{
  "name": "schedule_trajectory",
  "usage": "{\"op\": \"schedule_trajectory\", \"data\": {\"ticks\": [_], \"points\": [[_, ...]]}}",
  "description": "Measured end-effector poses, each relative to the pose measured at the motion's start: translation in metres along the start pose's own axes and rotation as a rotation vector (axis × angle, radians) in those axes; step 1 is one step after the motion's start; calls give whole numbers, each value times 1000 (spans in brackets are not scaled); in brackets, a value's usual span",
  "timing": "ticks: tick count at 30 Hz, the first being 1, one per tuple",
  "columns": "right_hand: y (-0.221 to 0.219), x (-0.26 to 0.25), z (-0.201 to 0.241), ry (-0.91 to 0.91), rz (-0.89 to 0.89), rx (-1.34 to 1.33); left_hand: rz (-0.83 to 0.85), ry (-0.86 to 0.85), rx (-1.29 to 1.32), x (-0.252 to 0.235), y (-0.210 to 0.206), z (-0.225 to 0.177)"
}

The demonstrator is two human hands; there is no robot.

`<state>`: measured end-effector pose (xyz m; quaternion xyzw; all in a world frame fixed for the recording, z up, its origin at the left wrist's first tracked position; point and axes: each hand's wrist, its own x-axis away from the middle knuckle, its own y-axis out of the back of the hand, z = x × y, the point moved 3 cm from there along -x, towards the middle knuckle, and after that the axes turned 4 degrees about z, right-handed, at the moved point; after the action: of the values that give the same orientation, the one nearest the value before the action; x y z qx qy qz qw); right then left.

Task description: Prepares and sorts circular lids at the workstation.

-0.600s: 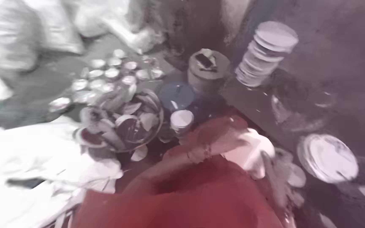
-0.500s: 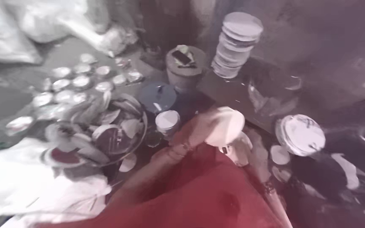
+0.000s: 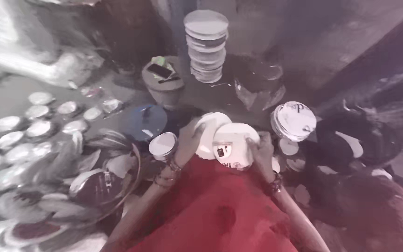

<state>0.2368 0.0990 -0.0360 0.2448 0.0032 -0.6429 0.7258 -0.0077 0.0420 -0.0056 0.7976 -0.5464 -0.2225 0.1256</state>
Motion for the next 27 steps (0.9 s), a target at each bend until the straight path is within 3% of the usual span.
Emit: {"op": "schedule_trajectory", "data": {"ticks": [3, 5, 7, 9, 12, 13, 16, 19, 20, 23, 25, 27], "points": [[-1, 5, -14, -170, 200, 408, -116, 53, -196, 5, 9, -6], [-4, 8, -27, -272, 402, 656, -175, 78, -146, 3, 21, 10], [-7, 11, -34, -221, 425, 685, -161, 80, 11, 0, 29, 20], [-3, 9, -31, -130, 338, 618, -98, 65, 214, -3, 26, 21], [36, -18, -26, 106, 5, 571, 39, -29, 394, -5, 5, 30], [59, -31, -27, 103, -108, 580, 82, -70, 428, -6, -2, 33], [135, -80, -51, -171, -254, 713, 108, -66, 487, -8, -19, 19], [181, -105, -90, -509, -158, 794, 177, -123, 564, -20, -32, 13], [187, -108, -97, -533, -157, 794, 196, -159, 565, -24, -35, 10], [192, -108, -95, -334, -339, 653, 189, -170, 525, -36, -45, 4], [186, -98, -84, -215, -467, 383, 179, -144, 478, -41, -54, 1], [165, -82, -66, -122, -447, 42, 206, -77, 426, -43, -66, -5]]}}
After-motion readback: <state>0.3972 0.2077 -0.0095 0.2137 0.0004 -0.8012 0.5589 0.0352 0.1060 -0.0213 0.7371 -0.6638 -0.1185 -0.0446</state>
